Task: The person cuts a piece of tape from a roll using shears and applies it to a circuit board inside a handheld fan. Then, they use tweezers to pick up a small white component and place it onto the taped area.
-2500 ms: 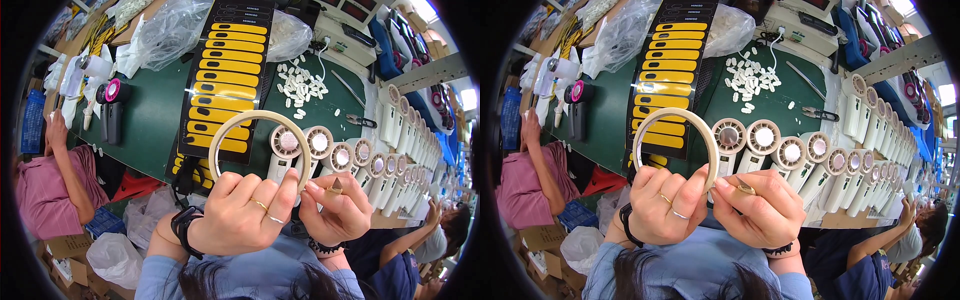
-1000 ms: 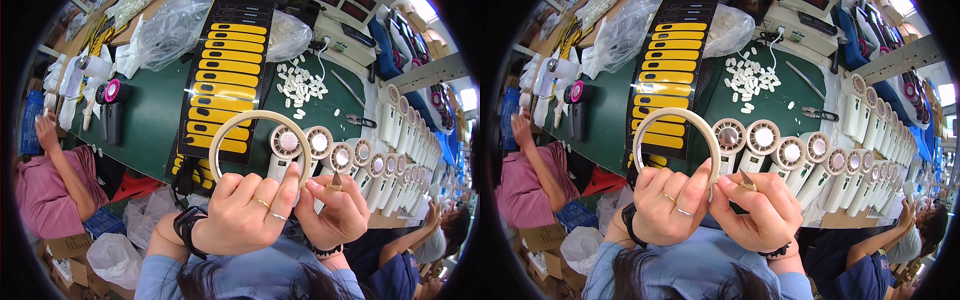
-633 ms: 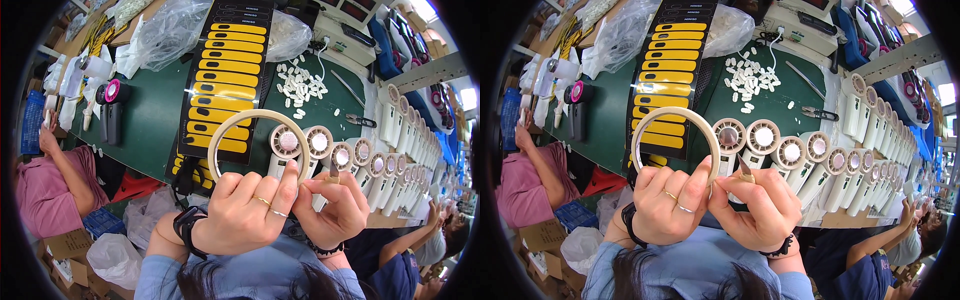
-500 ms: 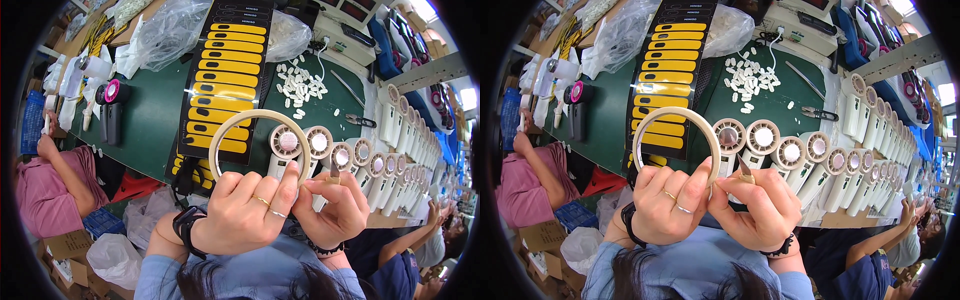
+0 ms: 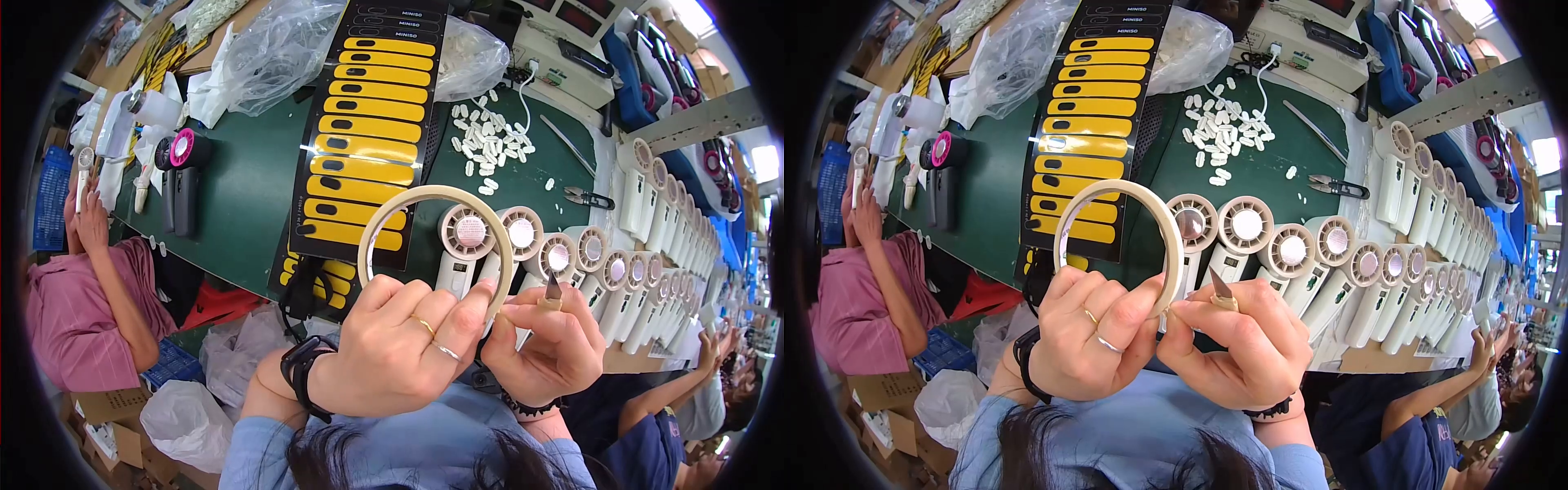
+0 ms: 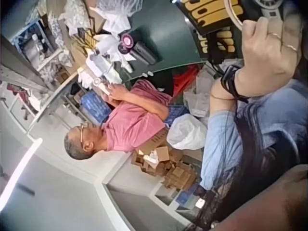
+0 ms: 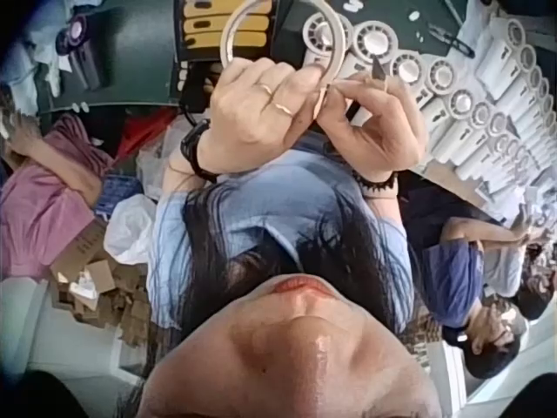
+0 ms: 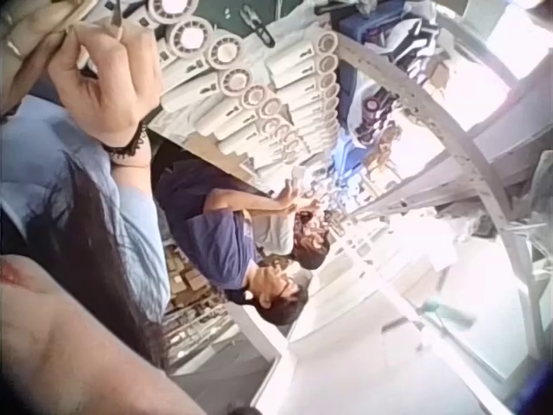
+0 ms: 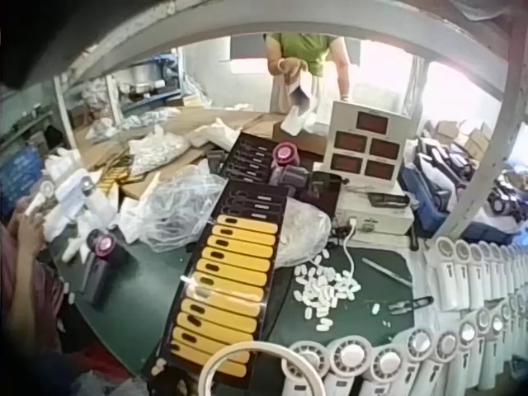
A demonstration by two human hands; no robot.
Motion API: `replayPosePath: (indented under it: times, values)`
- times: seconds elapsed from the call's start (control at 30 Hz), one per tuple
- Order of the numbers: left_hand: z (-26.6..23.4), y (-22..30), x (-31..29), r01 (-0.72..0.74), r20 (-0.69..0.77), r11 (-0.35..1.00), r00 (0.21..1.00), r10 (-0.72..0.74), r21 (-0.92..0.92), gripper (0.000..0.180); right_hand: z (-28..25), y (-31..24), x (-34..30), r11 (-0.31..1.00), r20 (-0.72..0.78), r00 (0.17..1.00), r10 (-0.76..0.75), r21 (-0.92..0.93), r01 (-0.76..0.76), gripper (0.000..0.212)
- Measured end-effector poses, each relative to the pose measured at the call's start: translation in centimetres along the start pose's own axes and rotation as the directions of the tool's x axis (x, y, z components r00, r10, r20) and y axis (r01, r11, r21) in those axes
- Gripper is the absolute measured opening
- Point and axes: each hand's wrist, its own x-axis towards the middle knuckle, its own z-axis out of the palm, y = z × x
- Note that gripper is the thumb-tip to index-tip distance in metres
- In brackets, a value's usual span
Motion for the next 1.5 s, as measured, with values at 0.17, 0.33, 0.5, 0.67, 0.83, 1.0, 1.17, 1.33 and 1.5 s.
replayPosePath:
  times: [0.17,0.33,0.5,0.67,0.83,1.0,1.17,1.33,1.5]
  values:
    - [0.1,-0.2,0.0,0.002,-0.017,0.996,1.0,-0.003,-0.091,0.033,-0.1,0.0,-0.1,1.0,-0.018,1.0,0.01,0.015,-0.01,0.012]
    - [-0.4,-0.5,0.0,0.053,0.067,0.978,0.997,-0.04,-0.203,0.033,-0.6,0.3,0.0,0.997,0.011,0.999,0.034,0.074,-0.034,0.014]
    - [-0.8,-0.9,0.0,0.104,0.121,0.931,0.99,-0.065,-0.349,0.03,-1.4,1.4,-0.4,0.974,0.035,0.996,0.079,0.21,-0.084,0.02]
    - [-0.9,-0.8,0.2,0.086,0.102,0.945,0.993,-0.056,-0.316,0.031,-1.2,0.8,0.5,0.979,0.064,0.997,0.044,0.196,-0.055,0.021]
    - [-0.5,-0.7,0.1,0.03,0.057,0.987,0.998,-0.021,-0.155,0.034,-0.6,0.4,0.2,0.983,0.07,0.993,0.097,0.148,-0.107,0.019]
    - [0.1,-0.4,-0.1,-0.031,-0.022,0.996,0.999,0.033,0.079,0.036,-0.7,0.5,0.4,0.984,0.088,0.991,0.101,0.137,-0.112,0.017]
    - [0.3,-0.4,-0.3,-0.057,-0.032,0.974,0.997,0.066,0.218,0.035,-0.9,0.8,0.5,0.993,0.092,0.993,0.076,0.085,-0.084,0.02]
    - [0.5,-0.3,-0.3,-0.076,-0.017,0.958,0.996,0.084,0.275,0.035,-0.8,0.9,0.2,0.99,0.065,0.992,0.112,0.076,-0.117,0.02]
    - [0.2,-0.1,-0.2,-0.06,0.016,0.969,0.998,0.058,0.24,0.046,-0.8,1.0,0.2,0.992,0.066,0.993,0.099,0.072,-0.103,0.02]
